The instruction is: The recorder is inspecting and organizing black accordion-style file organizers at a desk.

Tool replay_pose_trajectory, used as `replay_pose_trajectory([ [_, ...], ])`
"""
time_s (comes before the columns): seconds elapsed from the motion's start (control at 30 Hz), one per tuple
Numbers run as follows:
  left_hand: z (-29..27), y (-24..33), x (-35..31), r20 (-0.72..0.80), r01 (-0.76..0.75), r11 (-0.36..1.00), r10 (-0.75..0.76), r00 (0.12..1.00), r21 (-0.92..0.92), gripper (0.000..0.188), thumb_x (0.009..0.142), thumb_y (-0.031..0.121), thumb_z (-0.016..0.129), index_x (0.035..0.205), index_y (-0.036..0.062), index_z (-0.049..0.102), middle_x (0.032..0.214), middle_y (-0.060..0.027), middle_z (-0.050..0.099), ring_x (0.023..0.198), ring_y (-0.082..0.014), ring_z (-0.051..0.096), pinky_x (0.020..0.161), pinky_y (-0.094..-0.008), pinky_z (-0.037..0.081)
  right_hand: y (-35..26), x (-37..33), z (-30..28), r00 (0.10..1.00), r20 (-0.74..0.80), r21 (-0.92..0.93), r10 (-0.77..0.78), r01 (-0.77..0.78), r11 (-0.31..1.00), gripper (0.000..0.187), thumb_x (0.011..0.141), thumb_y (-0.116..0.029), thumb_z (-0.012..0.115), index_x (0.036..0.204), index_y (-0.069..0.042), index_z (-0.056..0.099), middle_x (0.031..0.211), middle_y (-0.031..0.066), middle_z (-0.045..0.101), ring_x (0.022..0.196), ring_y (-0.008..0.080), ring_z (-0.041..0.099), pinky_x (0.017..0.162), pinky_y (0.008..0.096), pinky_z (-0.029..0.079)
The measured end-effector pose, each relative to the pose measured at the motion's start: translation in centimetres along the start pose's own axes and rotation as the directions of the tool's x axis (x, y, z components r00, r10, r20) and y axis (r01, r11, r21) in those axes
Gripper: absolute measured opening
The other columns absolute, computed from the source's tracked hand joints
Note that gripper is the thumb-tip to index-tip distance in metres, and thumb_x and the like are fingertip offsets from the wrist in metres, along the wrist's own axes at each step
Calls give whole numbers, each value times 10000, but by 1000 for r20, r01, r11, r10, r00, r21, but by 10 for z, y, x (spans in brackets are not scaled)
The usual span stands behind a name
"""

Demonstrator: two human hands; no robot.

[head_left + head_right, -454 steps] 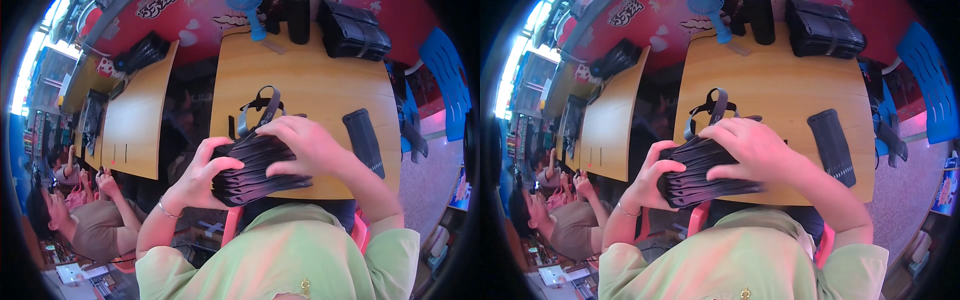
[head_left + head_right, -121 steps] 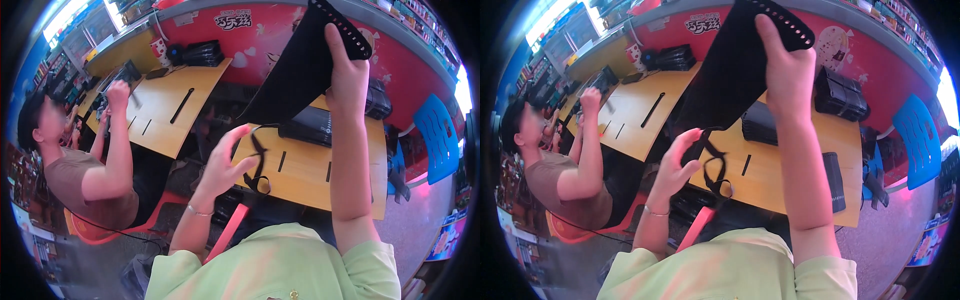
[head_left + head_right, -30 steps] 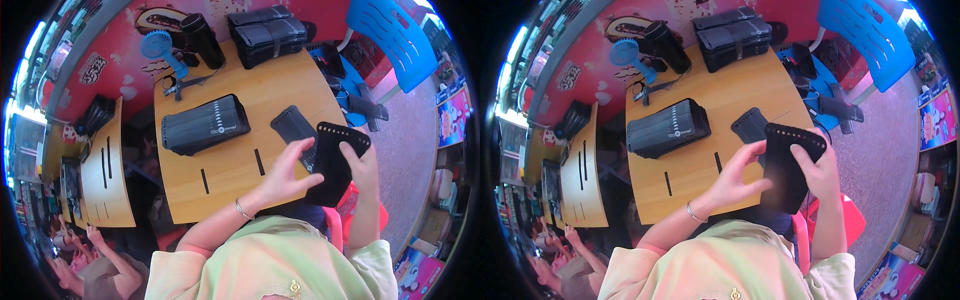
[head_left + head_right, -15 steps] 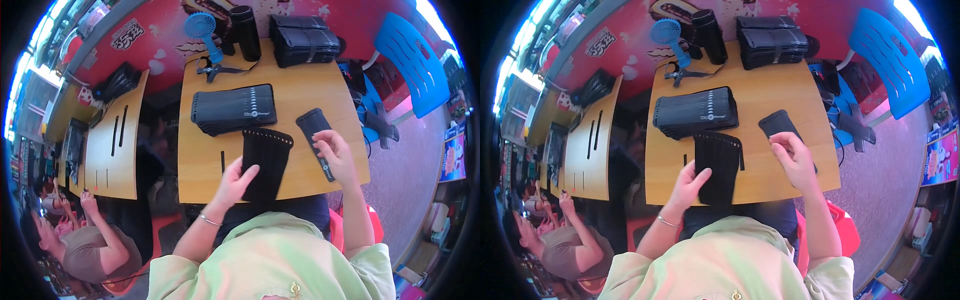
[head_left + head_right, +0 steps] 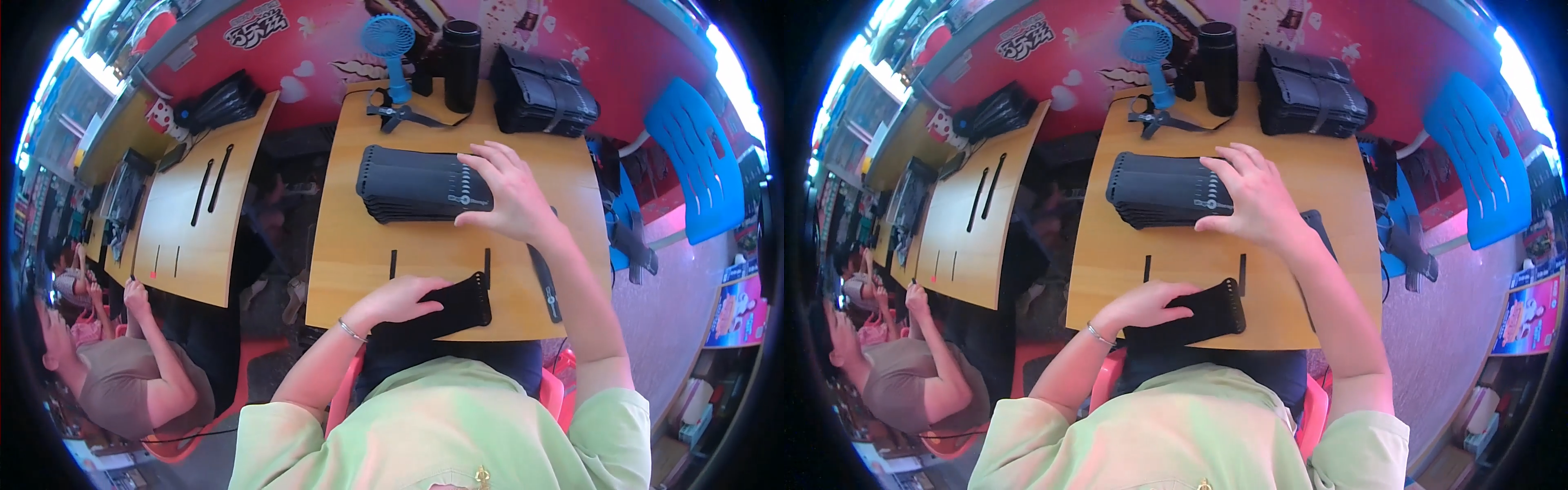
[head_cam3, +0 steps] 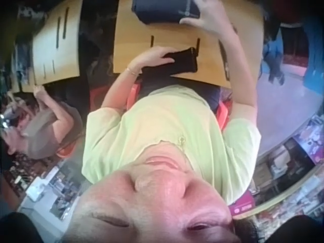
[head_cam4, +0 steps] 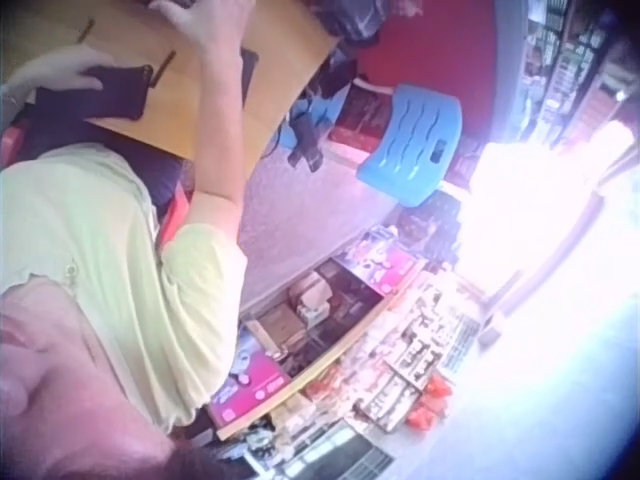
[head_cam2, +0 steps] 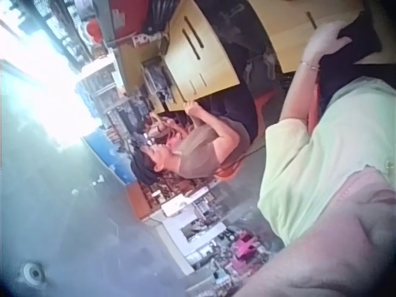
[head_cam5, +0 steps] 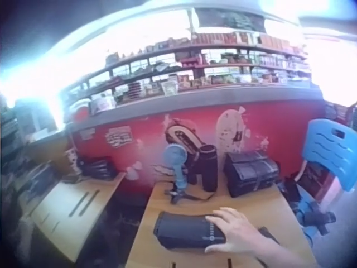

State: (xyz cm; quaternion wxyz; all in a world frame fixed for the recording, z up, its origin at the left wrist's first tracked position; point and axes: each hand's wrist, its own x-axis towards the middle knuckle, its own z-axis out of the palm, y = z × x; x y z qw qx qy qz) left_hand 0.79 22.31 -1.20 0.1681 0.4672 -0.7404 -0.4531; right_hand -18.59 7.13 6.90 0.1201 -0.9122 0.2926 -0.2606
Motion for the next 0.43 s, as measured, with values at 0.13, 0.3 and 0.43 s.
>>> replay_pose_trajectory([
  [0.13,0,-1,2,-49,-1,987,9,999,161,451,823,182,659,1246,73,544,1082,-166,631,973,-364,598,828,-421,490,3,16,5,977,210,-107,29,-7,994,975,555,-368,853,1375,-84,408,1412,185,386,1353,345,298,1095,461,287],
  [0.3,-21,6,-3,-255,-11,922,119,960,387,389,796,180,681,1164,94,589,918,-142,618,880,-323,619,749,-407,507,27,17,5,959,277,-47,60,-49,998,1053,518,-330,876,1406,-93,362,1427,184,367,1364,349,277,1116,468,266],
  [0.43,-79,9,2,-484,-17,868,293,825,496,344,796,166,679,1130,120,613,904,-116,625,871,-284,632,719,-354,521,36,12,3,953,293,76,72,-98,992,1132,466,-257,895,1432,-111,325,1454,180,332,1363,379,265,1121,460,264],
])
